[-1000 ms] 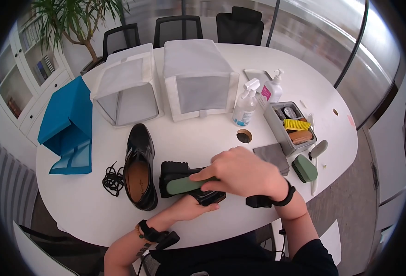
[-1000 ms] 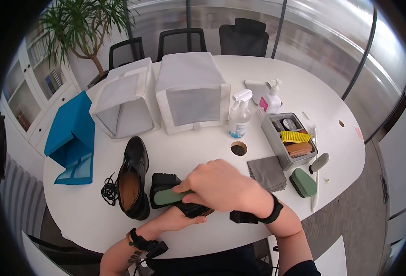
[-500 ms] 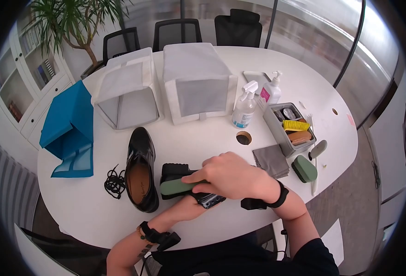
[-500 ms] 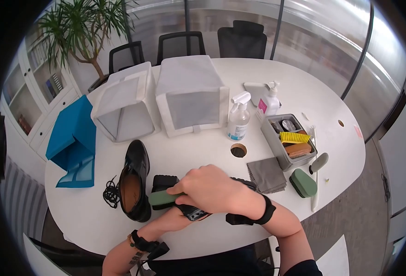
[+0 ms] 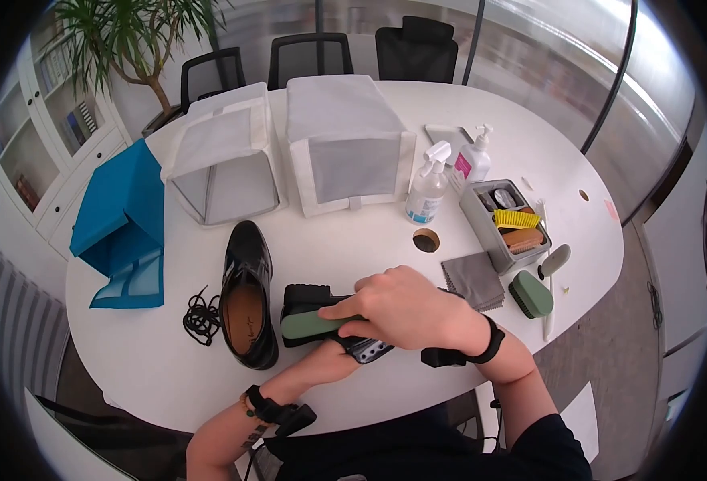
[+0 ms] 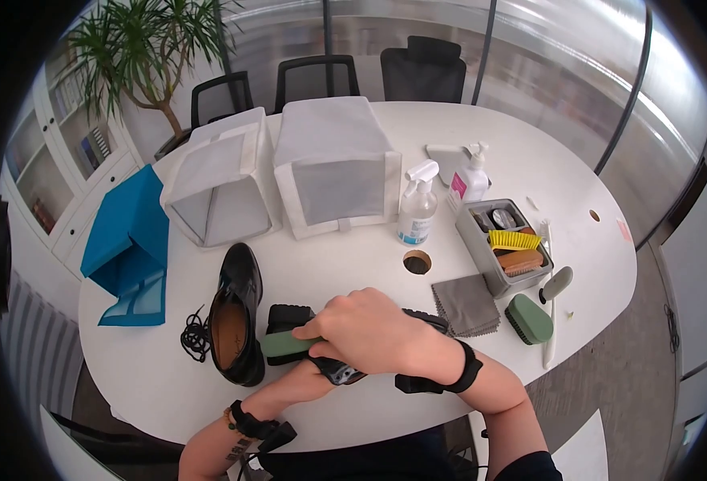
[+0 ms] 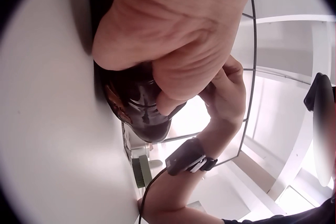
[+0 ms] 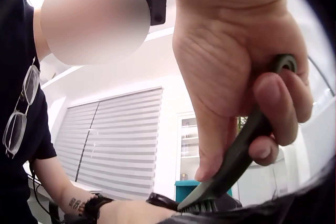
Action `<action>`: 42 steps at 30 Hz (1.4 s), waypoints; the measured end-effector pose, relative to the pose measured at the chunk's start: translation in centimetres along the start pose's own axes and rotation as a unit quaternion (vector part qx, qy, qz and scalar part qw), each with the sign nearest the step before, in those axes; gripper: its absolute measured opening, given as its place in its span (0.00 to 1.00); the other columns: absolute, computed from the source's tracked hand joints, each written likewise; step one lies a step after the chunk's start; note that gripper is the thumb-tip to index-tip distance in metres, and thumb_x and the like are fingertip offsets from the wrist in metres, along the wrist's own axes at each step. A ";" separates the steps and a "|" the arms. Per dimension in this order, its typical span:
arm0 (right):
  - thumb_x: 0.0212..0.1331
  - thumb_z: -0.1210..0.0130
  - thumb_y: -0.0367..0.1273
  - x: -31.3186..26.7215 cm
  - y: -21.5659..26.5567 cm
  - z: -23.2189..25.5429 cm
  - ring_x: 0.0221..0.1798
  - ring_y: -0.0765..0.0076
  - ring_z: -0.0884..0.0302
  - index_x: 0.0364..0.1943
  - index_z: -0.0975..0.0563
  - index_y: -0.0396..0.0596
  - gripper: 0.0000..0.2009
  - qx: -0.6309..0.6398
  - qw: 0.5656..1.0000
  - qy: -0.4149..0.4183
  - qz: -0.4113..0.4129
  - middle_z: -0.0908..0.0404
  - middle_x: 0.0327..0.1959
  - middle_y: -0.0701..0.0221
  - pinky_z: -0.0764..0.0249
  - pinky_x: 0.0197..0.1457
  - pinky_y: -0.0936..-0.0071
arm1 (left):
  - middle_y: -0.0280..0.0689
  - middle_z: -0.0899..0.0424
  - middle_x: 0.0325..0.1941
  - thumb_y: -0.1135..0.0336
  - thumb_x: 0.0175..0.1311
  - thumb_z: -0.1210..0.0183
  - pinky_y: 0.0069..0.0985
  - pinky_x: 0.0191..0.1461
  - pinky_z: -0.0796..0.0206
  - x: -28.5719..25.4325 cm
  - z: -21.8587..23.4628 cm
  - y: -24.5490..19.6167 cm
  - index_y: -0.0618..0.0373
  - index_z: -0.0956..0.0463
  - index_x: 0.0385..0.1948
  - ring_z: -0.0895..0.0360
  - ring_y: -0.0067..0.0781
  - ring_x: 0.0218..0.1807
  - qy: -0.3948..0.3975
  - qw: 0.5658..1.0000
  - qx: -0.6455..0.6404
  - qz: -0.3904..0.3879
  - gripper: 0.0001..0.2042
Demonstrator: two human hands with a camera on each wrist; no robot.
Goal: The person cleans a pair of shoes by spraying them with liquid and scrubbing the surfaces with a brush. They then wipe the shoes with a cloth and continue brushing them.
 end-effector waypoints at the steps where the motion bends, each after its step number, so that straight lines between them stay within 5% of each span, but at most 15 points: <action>1: 0.62 0.37 0.40 -0.3 0.1 0.6 0.29 0.52 0.20 0.52 0.14 0.61 0.15 -0.007 1.000 0.011 -0.003 0.22 0.22 0.63 0.29 0.32 0.60 | 0.35 0.24 0.65 0.73 0.71 0.42 0.29 0.70 0.37 0.0 -0.1 -0.1 0.58 0.29 0.64 0.29 0.28 0.67 -0.002 1.000 -0.003 0.005 0.20; 8: 0.62 0.37 0.41 -2.3 -1.0 3.2 0.29 0.52 0.20 0.53 0.14 0.61 0.15 -0.036 0.997 -0.001 -0.074 0.22 0.21 0.63 0.29 0.33 0.61 | 0.35 0.24 0.65 0.74 0.71 0.42 0.29 0.71 0.37 0.2 -0.6 -1.4 0.58 0.29 0.65 0.29 0.27 0.67 -0.022 0.999 -0.036 0.000 0.21; 13: 0.63 0.38 0.40 -0.5 -0.4 0.2 0.28 0.51 0.20 0.55 0.15 0.57 0.17 -0.043 0.997 -0.053 -0.029 0.22 0.22 0.61 0.27 0.32 0.60 | 0.35 0.24 0.66 0.74 0.70 0.42 0.29 0.71 0.37 0.3 -0.3 -0.2 0.58 0.30 0.66 0.29 0.27 0.67 -0.017 1.000 -0.015 -0.019 0.22; 20: 0.63 0.38 0.40 -2.1 -0.1 3.3 0.30 0.52 0.19 0.54 0.15 0.60 0.16 -0.041 0.998 0.028 -0.044 0.22 0.22 0.62 0.28 0.33 0.59 | 0.35 0.24 0.65 0.74 0.70 0.41 0.29 0.71 0.37 0.2 -0.5 -0.3 0.58 0.29 0.65 0.29 0.27 0.67 -0.023 0.999 -0.028 -0.010 0.22; 24: 0.62 0.37 0.40 -2.6 -0.7 3.5 0.30 0.54 0.19 0.53 0.14 0.61 0.16 -0.033 0.997 0.016 -0.071 0.21 0.22 0.63 0.29 0.33 0.59 | 0.35 0.24 0.64 0.74 0.70 0.41 0.29 0.71 0.37 0.2 -0.7 -1.7 0.59 0.29 0.64 0.29 0.28 0.67 -0.025 0.999 -0.043 0.002 0.21; 30: 0.63 0.38 0.39 0.0 0.0 -0.7 0.29 0.54 0.20 0.55 0.16 0.61 0.16 -0.013 1.000 -0.006 0.001 0.22 0.23 0.64 0.29 0.31 0.60 | 0.36 0.24 0.64 0.74 0.70 0.42 0.29 0.69 0.36 0.1 -0.1 -0.1 0.59 0.29 0.63 0.29 0.28 0.67 -0.022 1.000 -0.012 0.006 0.20; 42: 0.61 0.36 0.39 -0.8 -0.3 0.9 0.30 0.52 0.20 0.54 0.15 0.60 0.16 -0.010 1.000 0.014 0.000 0.22 0.22 0.63 0.29 0.32 0.59 | 0.37 0.22 0.61 0.72 0.71 0.43 0.30 0.66 0.34 0.2 -0.3 0.0 0.58 0.28 0.62 0.27 0.28 0.64 -0.027 0.999 0.001 -0.025 0.18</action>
Point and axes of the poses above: each hand's wrist, its own x-axis towards the middle knuckle, its own z-axis out of the back of the hand, y = z × x, the point moved 2 cm from there along x, towards the middle knuckle
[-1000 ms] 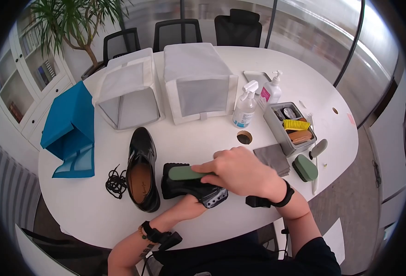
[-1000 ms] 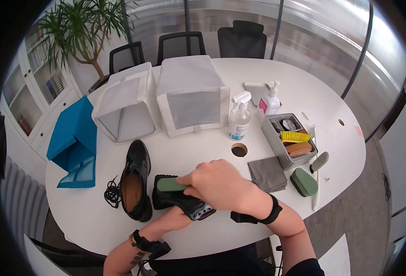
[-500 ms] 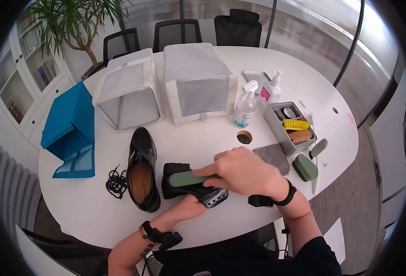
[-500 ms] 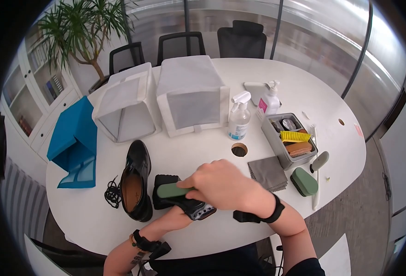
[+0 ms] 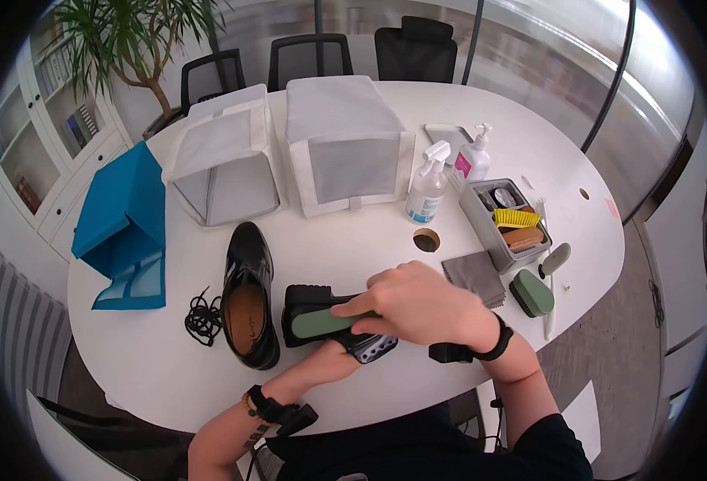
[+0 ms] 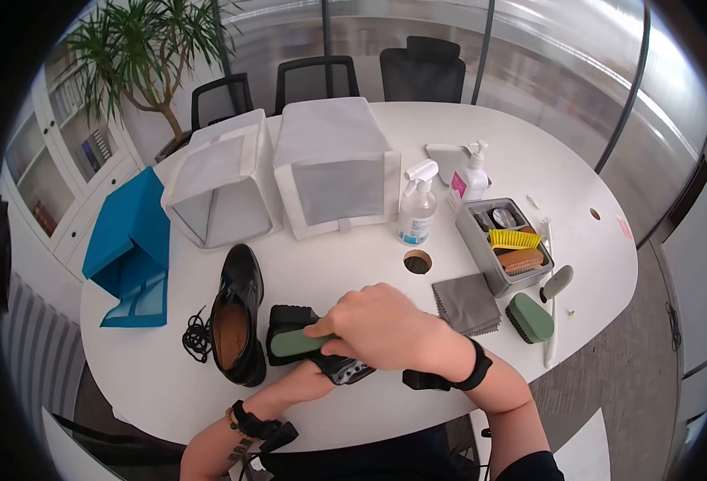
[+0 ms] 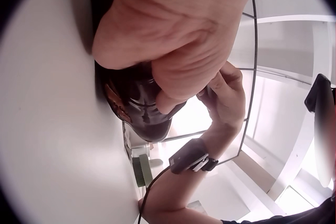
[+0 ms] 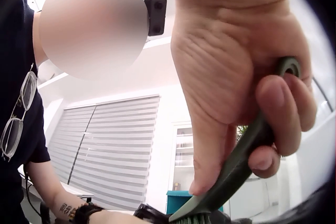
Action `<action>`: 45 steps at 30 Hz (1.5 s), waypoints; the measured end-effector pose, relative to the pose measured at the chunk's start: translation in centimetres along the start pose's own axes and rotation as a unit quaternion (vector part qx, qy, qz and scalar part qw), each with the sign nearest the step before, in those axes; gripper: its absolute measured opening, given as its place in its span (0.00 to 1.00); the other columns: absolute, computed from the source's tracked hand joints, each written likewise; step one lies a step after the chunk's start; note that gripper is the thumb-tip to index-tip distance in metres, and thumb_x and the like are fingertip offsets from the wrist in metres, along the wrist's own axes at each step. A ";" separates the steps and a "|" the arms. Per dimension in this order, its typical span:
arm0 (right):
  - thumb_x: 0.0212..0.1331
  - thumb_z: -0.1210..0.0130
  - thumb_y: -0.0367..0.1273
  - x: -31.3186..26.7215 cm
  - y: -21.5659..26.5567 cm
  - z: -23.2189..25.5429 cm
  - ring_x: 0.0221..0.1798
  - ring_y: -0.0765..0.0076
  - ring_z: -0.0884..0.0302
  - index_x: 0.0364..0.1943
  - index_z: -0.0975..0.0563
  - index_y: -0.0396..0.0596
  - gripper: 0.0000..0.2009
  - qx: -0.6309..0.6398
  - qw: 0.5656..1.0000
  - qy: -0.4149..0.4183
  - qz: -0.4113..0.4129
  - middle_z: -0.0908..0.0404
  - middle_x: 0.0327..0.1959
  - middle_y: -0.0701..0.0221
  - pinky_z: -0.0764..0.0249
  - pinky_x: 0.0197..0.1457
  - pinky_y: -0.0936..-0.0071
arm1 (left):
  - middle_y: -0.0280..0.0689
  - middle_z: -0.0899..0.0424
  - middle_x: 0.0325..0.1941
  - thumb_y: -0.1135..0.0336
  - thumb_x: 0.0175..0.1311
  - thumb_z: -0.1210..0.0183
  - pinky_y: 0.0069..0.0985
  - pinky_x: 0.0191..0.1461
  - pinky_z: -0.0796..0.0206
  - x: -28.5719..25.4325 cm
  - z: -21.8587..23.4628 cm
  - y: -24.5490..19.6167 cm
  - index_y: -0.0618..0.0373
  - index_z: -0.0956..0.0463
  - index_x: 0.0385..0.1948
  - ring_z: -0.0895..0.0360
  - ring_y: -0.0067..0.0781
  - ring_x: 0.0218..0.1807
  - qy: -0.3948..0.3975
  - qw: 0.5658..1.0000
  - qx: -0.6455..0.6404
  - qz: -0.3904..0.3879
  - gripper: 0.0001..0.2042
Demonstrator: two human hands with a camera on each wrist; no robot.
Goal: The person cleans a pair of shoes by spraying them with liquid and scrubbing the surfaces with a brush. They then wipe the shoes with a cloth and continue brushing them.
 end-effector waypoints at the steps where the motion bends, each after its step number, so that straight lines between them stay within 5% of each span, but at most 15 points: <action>1: 0.61 0.36 0.39 0.4 0.1 -0.6 0.30 0.52 0.20 0.54 0.15 0.60 0.16 0.000 1.000 -0.001 0.000 0.22 0.22 0.63 0.29 0.32 0.59 | 0.36 0.22 0.61 0.72 0.71 0.43 0.30 0.66 0.34 0.0 0.1 0.2 0.57 0.28 0.62 0.27 0.28 0.64 0.006 1.000 0.005 0.004 0.18; 35: 0.62 0.37 0.41 -0.2 -0.4 0.6 0.31 0.51 0.19 0.54 0.15 0.59 0.16 0.019 1.000 0.008 -0.010 0.21 0.23 0.61 0.28 0.33 0.58 | 0.35 0.22 0.61 0.73 0.72 0.43 0.29 0.67 0.35 -0.1 -0.2 -1.2 0.58 0.27 0.62 0.27 0.27 0.65 0.003 1.000 -0.015 0.012 0.18; 37: 0.62 0.37 0.41 -0.5 -0.7 0.8 0.30 0.51 0.19 0.54 0.15 0.60 0.16 0.022 0.999 0.010 -0.023 0.21 0.22 0.61 0.28 0.33 0.58 | 0.35 0.23 0.62 0.73 0.72 0.43 0.29 0.68 0.35 -0.2 -0.4 -2.3 0.58 0.28 0.63 0.28 0.28 0.66 0.000 0.998 -0.012 0.057 0.18; 45: 0.63 0.38 0.42 0.8 -0.2 -1.4 0.30 0.52 0.20 0.54 0.15 0.61 0.16 0.016 1.000 -0.004 0.017 0.22 0.21 0.63 0.29 0.32 0.59 | 0.36 0.24 0.62 0.72 0.73 0.43 0.29 0.68 0.35 -0.1 0.1 0.1 0.58 0.29 0.63 0.29 0.28 0.66 0.011 1.000 -0.003 0.028 0.18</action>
Point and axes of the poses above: each hand's wrist, its own x-axis towards the middle knuckle, its own z-axis out of the back of the hand, y = z × x, the point moved 2 cm from there along x, towards the middle knuckle
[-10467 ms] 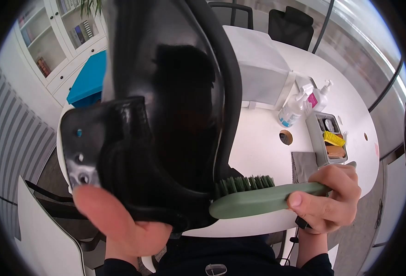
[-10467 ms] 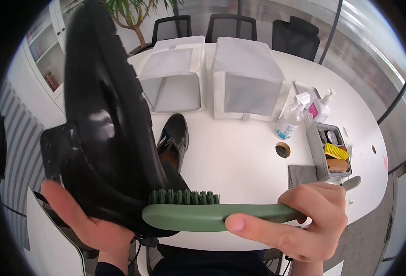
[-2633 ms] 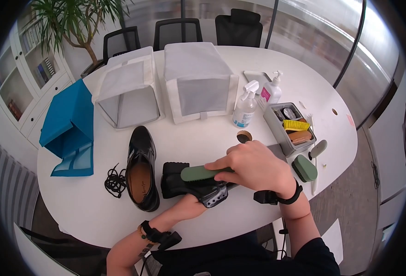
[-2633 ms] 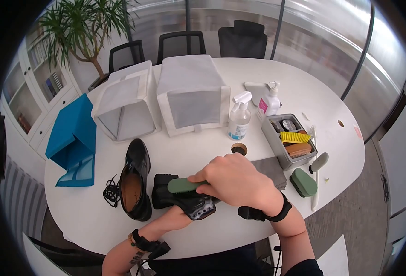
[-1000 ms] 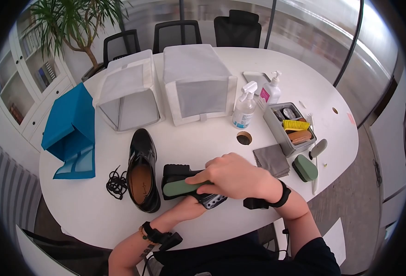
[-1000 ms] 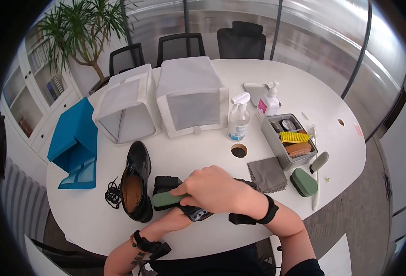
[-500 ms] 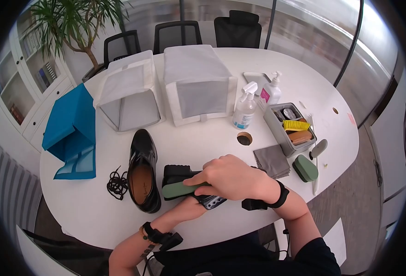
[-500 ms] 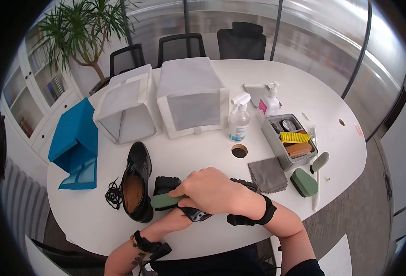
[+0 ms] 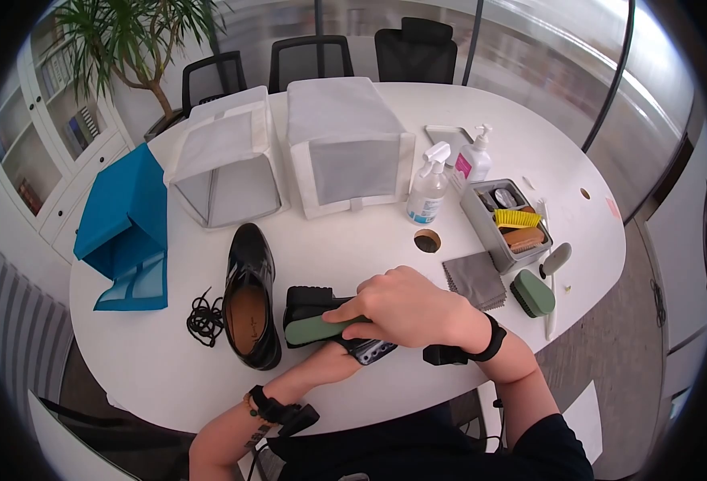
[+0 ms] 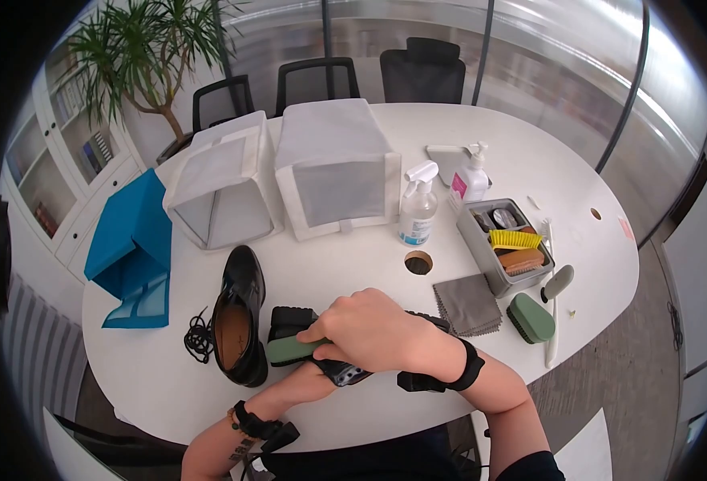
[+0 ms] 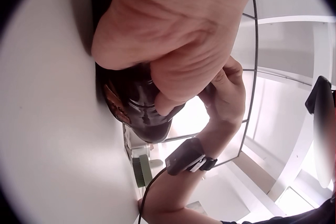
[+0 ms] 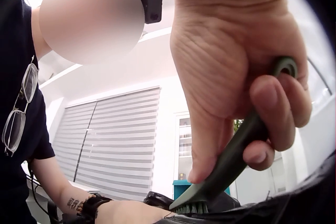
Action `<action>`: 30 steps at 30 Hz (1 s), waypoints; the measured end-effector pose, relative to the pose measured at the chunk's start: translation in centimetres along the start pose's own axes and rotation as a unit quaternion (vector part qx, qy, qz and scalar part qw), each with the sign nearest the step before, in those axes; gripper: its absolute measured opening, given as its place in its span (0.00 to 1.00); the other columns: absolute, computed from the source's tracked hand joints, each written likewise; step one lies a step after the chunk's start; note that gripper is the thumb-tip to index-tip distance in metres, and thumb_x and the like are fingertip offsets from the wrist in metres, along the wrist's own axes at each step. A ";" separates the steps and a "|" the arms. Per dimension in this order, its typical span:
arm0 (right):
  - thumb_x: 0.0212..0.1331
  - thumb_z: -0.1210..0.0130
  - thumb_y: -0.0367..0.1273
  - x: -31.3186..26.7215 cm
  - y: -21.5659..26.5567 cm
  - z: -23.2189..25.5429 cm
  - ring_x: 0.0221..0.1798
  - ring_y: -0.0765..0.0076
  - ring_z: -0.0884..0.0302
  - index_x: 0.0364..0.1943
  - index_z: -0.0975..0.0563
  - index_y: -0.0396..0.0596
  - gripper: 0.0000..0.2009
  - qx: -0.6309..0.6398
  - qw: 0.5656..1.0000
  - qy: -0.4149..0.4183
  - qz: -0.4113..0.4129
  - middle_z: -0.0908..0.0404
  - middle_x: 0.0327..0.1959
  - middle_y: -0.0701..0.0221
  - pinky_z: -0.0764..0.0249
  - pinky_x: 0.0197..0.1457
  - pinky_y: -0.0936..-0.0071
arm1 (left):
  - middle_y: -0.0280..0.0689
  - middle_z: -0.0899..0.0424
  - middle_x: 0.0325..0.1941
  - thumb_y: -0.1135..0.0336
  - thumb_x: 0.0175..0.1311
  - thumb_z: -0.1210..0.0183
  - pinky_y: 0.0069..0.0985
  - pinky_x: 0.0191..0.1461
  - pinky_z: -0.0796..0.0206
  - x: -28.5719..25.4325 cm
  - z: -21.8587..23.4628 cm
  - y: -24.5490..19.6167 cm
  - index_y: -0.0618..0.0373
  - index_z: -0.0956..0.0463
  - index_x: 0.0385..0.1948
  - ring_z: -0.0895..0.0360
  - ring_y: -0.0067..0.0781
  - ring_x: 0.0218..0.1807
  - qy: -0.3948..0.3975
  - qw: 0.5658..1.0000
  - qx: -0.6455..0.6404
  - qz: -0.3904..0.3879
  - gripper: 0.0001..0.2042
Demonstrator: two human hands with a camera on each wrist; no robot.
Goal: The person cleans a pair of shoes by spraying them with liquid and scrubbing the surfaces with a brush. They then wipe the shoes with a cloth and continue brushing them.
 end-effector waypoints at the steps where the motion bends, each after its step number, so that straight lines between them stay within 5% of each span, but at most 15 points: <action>1: 0.63 0.38 0.42 -0.2 0.0 0.3 0.30 0.52 0.20 0.54 0.15 0.61 0.16 0.000 1.000 0.000 0.000 0.22 0.21 0.63 0.29 0.32 0.59 | 0.36 0.24 0.62 0.72 0.73 0.43 0.29 0.68 0.35 0.0 0.0 0.0 0.58 0.29 0.63 0.29 0.28 0.65 -0.002 1.000 0.008 -0.014 0.18; 7: 0.63 0.38 0.41 -1.5 -0.4 2.9 0.30 0.52 0.19 0.54 0.14 0.62 0.16 -0.009 0.999 0.003 -0.041 0.20 0.23 0.62 0.29 0.32 0.58 | 0.35 0.24 0.61 0.74 0.72 0.44 0.29 0.68 0.35 0.1 -0.5 -1.6 0.58 0.28 0.63 0.29 0.27 0.65 -0.014 1.000 -0.016 -0.023 0.18; 9: 0.61 0.36 0.37 -0.9 0.0 2.8 0.38 0.50 0.16 0.51 0.13 0.55 0.14 -0.004 0.997 0.040 -0.072 0.12 0.33 0.61 0.22 0.41 0.60 | 0.35 0.23 0.61 0.74 0.72 0.44 0.29 0.68 0.35 0.1 -0.5 -0.9 0.58 0.28 0.63 0.28 0.27 0.65 -0.017 1.000 -0.017 -0.021 0.18; 12: 0.62 0.37 0.41 -0.2 -0.3 0.7 0.31 0.52 0.19 0.53 0.14 0.60 0.16 0.004 1.000 -0.001 -0.007 0.20 0.23 0.61 0.28 0.33 0.59 | 0.35 0.23 0.61 0.74 0.72 0.44 0.29 0.68 0.35 0.0 -0.2 -0.7 0.58 0.28 0.62 0.28 0.27 0.64 -0.007 1.000 -0.012 -0.011 0.18; 30: 0.62 0.37 0.40 -0.9 -0.4 1.7 0.30 0.48 0.20 0.53 0.14 0.58 0.16 0.001 1.000 0.007 -0.021 0.20 0.22 0.59 0.28 0.33 0.58 | 0.35 0.24 0.62 0.74 0.72 0.44 0.29 0.68 0.36 0.2 -0.3 -0.9 0.58 0.29 0.63 0.29 0.27 0.65 -0.006 1.000 -0.008 -0.023 0.18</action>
Point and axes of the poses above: each hand's wrist, its own x-axis towards the middle knuckle, its own z-axis out of the back of the hand, y = z × x, the point moved 2 cm from there along x, towards the middle knuckle
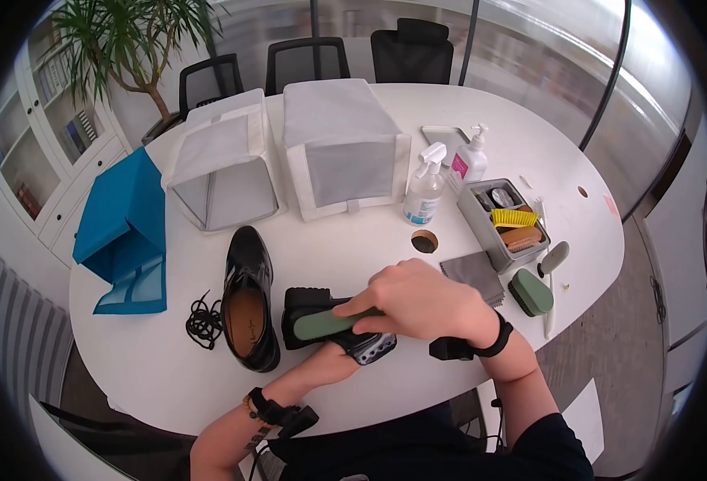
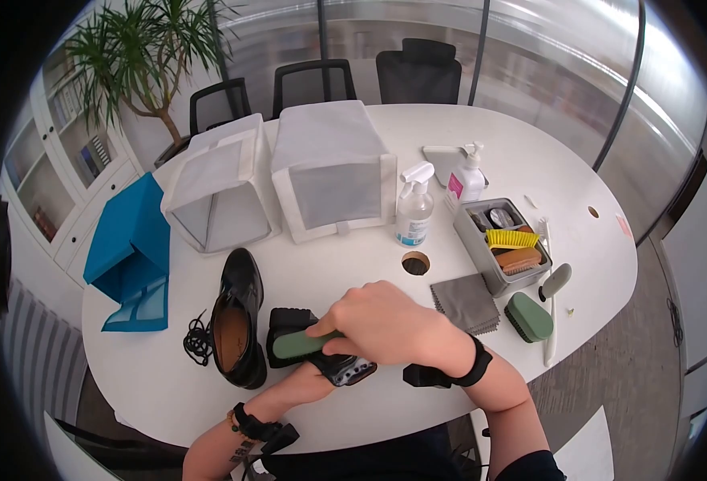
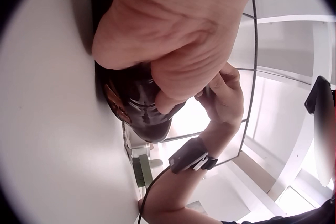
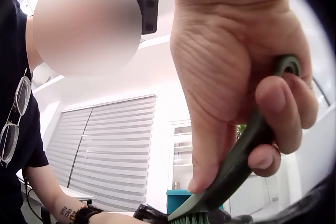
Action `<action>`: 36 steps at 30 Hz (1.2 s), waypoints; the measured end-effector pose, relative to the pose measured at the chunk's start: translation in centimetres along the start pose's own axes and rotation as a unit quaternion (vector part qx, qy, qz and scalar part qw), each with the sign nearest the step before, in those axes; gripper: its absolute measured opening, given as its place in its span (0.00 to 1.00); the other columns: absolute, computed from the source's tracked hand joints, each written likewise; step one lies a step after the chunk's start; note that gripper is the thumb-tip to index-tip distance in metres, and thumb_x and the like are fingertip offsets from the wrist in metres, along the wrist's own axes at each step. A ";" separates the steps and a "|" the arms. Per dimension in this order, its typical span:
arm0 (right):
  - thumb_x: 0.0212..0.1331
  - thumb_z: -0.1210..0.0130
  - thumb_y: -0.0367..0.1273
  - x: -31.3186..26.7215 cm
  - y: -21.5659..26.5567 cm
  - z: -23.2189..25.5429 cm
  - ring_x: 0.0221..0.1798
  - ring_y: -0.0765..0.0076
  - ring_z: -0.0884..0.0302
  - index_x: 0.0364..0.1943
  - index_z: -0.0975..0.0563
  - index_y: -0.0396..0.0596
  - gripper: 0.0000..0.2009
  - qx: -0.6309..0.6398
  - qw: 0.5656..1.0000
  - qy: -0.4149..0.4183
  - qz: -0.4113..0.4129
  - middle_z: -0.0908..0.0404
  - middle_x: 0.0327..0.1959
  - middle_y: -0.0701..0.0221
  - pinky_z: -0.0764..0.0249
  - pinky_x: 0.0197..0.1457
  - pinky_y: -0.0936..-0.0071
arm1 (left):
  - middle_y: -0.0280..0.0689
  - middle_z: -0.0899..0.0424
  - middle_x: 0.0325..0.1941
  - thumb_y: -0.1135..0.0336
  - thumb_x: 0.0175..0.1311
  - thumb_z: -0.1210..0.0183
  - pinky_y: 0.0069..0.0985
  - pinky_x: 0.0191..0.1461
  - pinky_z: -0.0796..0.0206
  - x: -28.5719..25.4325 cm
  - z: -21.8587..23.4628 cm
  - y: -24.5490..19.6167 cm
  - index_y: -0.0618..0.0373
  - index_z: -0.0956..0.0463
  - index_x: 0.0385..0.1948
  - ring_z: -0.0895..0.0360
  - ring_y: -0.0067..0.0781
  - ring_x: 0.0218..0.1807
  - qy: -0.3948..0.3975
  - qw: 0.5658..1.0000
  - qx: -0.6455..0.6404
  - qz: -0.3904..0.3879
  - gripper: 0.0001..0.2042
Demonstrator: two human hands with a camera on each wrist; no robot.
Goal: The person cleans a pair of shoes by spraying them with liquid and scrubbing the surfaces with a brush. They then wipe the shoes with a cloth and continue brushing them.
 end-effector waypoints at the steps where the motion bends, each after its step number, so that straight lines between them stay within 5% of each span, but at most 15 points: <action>1: 0.62 0.37 0.40 -0.3 0.0 0.7 0.30 0.48 0.20 0.53 0.14 0.58 0.16 0.000 1.000 0.002 0.000 0.20 0.22 0.59 0.28 0.33 0.58 | 0.35 0.24 0.63 0.74 0.72 0.44 0.29 0.69 0.36 -0.1 -0.1 0.0 0.58 0.29 0.63 0.29 0.27 0.66 -0.003 1.000 -0.015 0.022 0.18; 4: 0.62 0.37 0.39 -0.9 -0.3 1.7 0.31 0.48 0.20 0.53 0.14 0.58 0.16 -0.003 0.999 0.011 -0.040 0.19 0.23 0.58 0.28 0.34 0.58 | 0.34 0.24 0.63 0.74 0.73 0.44 0.28 0.70 0.38 0.1 0.0 -0.3 0.58 0.29 0.64 0.30 0.26 0.66 0.009 1.000 -0.019 0.019 0.19; 16: 0.60 0.36 0.37 0.7 -0.3 -0.3 0.33 0.47 0.19 0.54 0.15 0.56 0.17 0.030 0.999 -0.029 0.011 0.17 0.27 0.56 0.27 0.37 0.57 | 0.35 0.25 0.64 0.75 0.72 0.44 0.29 0.71 0.38 0.0 0.1 0.3 0.58 0.30 0.65 0.30 0.27 0.67 -0.002 1.000 0.004 0.000 0.20; 18: 0.60 0.35 0.36 0.1 0.0 1.2 0.39 0.47 0.17 0.51 0.14 0.53 0.15 0.022 0.997 0.038 -0.062 0.13 0.35 0.57 0.22 0.45 0.58 | 0.35 0.25 0.64 0.75 0.73 0.44 0.29 0.71 0.38 0.0 0.0 0.2 0.58 0.30 0.64 0.30 0.27 0.67 -0.004 1.000 -0.005 -0.001 0.19; 25: 0.59 0.34 0.36 0.6 -0.6 -0.1 0.35 0.46 0.18 0.54 0.15 0.55 0.18 0.038 0.999 -0.013 -0.019 0.17 0.28 0.55 0.26 0.41 0.57 | 0.35 0.25 0.64 0.73 0.73 0.44 0.29 0.71 0.37 0.1 0.0 -0.5 0.59 0.30 0.64 0.29 0.27 0.67 0.002 1.000 -0.001 0.006 0.19; 27: 0.59 0.34 0.34 1.0 -0.5 -0.3 0.42 0.47 0.16 0.53 0.14 0.53 0.16 0.053 0.998 0.007 -0.031 0.13 0.36 0.57 0.22 0.48 0.58 | 0.35 0.25 0.64 0.73 0.73 0.44 0.29 0.71 0.37 0.1 0.0 -0.1 0.59 0.31 0.65 0.30 0.27 0.67 0.001 1.000 -0.004 0.002 0.19; 31: 0.58 0.34 0.32 0.6 -0.9 0.1 0.37 0.46 0.18 0.56 0.16 0.53 0.19 0.043 0.999 0.009 -0.019 0.16 0.31 0.54 0.25 0.43 0.57 | 0.35 0.25 0.64 0.73 0.73 0.44 0.29 0.71 0.38 0.2 0.0 0.2 0.59 0.31 0.65 0.30 0.27 0.67 -0.003 1.000 -0.015 -0.008 0.20; 36: 0.59 0.35 0.31 0.4 -1.8 -0.4 0.42 0.44 0.17 0.56 0.17 0.49 0.19 0.097 0.995 -0.007 -0.025 0.14 0.37 0.51 0.24 0.48 0.58 | 0.35 0.25 0.64 0.73 0.73 0.43 0.29 0.71 0.38 0.2 0.0 0.3 0.60 0.31 0.65 0.30 0.27 0.67 -0.006 1.000 -0.015 -0.012 0.20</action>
Point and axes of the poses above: each hand's wrist, its own x-axis towards the middle knuckle, its own z-axis out of the back of the hand, y = z × x, the point moved 2 cm from there along x, towards the middle knuckle
